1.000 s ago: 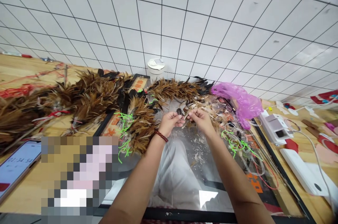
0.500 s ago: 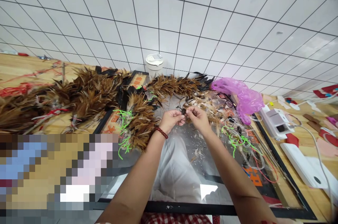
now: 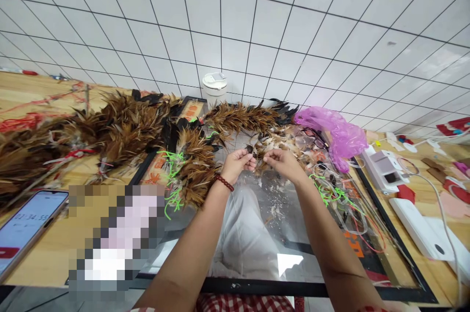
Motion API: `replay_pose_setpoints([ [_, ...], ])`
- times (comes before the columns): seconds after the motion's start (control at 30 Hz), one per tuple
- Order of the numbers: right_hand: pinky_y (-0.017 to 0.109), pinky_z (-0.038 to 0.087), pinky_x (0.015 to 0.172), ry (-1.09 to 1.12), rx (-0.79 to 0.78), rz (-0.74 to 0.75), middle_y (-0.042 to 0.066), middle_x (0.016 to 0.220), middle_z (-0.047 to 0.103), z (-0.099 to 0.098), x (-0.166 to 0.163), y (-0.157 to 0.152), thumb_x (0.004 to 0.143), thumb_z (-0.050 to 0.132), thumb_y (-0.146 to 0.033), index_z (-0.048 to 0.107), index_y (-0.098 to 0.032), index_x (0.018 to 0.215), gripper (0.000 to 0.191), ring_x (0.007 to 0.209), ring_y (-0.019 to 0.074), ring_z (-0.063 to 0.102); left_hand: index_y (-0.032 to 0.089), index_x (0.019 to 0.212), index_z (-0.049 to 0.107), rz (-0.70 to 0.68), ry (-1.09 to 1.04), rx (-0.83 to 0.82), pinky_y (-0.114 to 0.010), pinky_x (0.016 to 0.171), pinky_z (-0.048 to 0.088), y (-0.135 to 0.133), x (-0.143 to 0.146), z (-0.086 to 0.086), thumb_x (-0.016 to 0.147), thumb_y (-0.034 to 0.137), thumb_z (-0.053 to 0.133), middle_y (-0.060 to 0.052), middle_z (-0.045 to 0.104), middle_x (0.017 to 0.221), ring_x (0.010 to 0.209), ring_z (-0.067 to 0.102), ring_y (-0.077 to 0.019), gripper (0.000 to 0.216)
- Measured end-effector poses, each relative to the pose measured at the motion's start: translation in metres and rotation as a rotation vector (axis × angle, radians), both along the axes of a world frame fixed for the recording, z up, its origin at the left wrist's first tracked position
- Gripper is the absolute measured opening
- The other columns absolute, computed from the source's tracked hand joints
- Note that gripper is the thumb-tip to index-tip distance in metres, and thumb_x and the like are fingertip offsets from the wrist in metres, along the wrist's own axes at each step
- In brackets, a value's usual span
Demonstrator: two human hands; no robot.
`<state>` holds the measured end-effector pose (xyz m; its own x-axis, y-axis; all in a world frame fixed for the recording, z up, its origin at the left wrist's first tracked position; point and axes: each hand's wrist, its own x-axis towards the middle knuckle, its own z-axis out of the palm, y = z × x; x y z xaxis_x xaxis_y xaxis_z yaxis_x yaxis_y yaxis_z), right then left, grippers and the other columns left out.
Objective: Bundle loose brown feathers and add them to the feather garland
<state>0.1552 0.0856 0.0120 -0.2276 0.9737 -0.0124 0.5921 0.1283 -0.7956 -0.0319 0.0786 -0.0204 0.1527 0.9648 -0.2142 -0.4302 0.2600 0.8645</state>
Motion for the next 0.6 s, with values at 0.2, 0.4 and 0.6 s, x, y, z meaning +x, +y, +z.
replay_pose_setpoints([
  [0.2,0.026,0.030,0.055,-0.551,-0.104,0.120,0.002,0.066,0.067,0.019,-0.022,-0.023,0.071,0.069,-0.046,0.071,-0.021,0.071,0.026,0.061,0.0147,0.056,0.012,0.070,0.056,0.016,-0.017,-0.007,-0.023,0.052,0.053,0.001,0.001,-0.001,0.067,0.028,0.079,-0.003,0.068,0.061,0.051,0.063,-0.0107,0.029],
  [0.4,0.026,0.031,0.056,-0.541,-0.069,0.202,0.002,0.067,0.066,0.009,-0.039,-0.030,0.068,0.059,-0.019,0.066,-0.021,0.065,0.008,0.062,0.0150,0.057,0.012,0.071,0.056,0.033,-0.060,-0.026,-0.023,0.052,0.053,0.001,-0.001,-0.001,0.064,0.028,0.082,-0.003,0.068,0.063,0.053,0.064,-0.0116,0.031],
  [0.6,0.024,0.040,0.056,0.445,-0.133,0.035,-0.001,0.064,0.061,0.009,-0.029,-0.016,0.077,0.063,-0.044,0.055,-0.020,0.074,0.025,0.055,0.0109,0.053,0.011,0.071,0.058,0.073,-0.110,-0.035,-0.025,0.058,0.056,-0.001,-0.001,0.002,0.060,0.027,0.084,-0.004,0.071,0.070,0.060,0.067,-0.0128,0.032],
])
